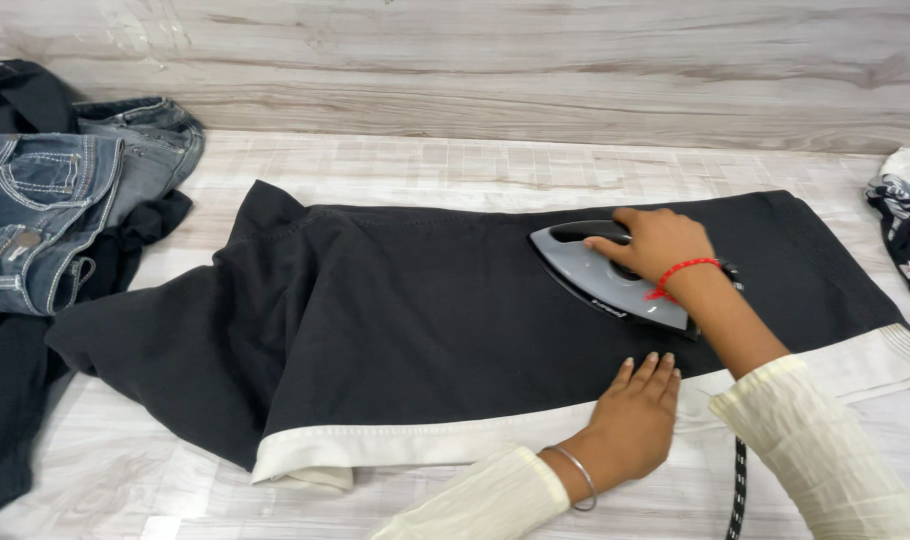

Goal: The person irons a pair of black track pants on a table. They smooth the fabric, use an iron to press both legs and the waistband, flip the pants over, and continue ironing the other side before folding the garment.

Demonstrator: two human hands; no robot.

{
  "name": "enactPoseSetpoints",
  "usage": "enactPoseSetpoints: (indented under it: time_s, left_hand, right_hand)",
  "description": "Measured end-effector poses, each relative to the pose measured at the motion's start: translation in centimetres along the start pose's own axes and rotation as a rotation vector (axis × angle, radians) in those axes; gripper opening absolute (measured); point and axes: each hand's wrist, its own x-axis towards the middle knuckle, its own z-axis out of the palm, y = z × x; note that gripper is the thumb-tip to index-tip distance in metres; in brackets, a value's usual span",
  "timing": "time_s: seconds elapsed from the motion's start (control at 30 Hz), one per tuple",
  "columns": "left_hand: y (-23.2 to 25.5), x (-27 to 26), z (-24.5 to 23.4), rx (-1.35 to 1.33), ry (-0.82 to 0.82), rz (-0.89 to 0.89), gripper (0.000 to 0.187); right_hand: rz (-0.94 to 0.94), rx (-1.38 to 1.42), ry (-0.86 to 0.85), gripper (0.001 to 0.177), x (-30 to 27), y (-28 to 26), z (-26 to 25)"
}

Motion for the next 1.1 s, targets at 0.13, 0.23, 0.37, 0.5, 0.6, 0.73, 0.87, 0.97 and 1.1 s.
enactPoseSetpoints:
  time_s: [0.13, 0.23, 0.37, 0.5, 0.6, 0.73, 0.87, 0.97, 1.1]
  left_hand:
    - [2.2, 4.8, 5.3, -0.003, 0.006, -0.022, 0.059]
    - [3.2, 8.3, 8.9, -0.027, 0.035, -0.024, 0.054]
    - [3.4, 11.4, 10.8, -0.027, 0.042, 0.004, 0.057]
    - [3.7, 9.9, 7.6, -0.025, -0.032, 0.089, 0.069]
    - [3.4, 5.2, 0.6, -0.090, -0.280, 0.186, 0.073]
    - [0.0, -4.5, -12.8, -0.102, -0.090, 0.109, 0.060]
    - [-5.5, -16.1, -26.8, -0.030, 0.495, -0.409, 0.032]
    - [-9.2, -23.4, -32.7, 0.132, 0.867, -0.777, 0.041]
    - [-15.3, -28.2, -32.6, -0.036, 0.558, -1.391, 0.065]
  right_hand:
    - [0.110, -0.028, 0.035, 0.073, 0.2, 6.5, 0.2]
    - [0.196, -0.051, 0.045, 0.074, 0.3, 10.7, 0.3]
    - [0.262, -0.088, 0.051, 0.074, 0.3, 14.2, 0.6]
    - [0.142, -0.101, 0.167, 0.072, -1.0, 15.9, 1.4]
    - [-0.082, -0.107, 0.090, 0.067, -1.9, 17.5, 1.1]
    - [0.080, -0.117, 0.043, 0.070, -1.9, 18.1, 1.6]
    - [0.237, -0.187, -0.023, 0.077, -1.0, 16.3, 1.3]
    - [0.224, -0.168, -0.090, 0.081, -1.9, 13.5, 0.4]
    - [0.041, -0.090, -0.073, 0.073, -4.3, 6.4, -1.7]
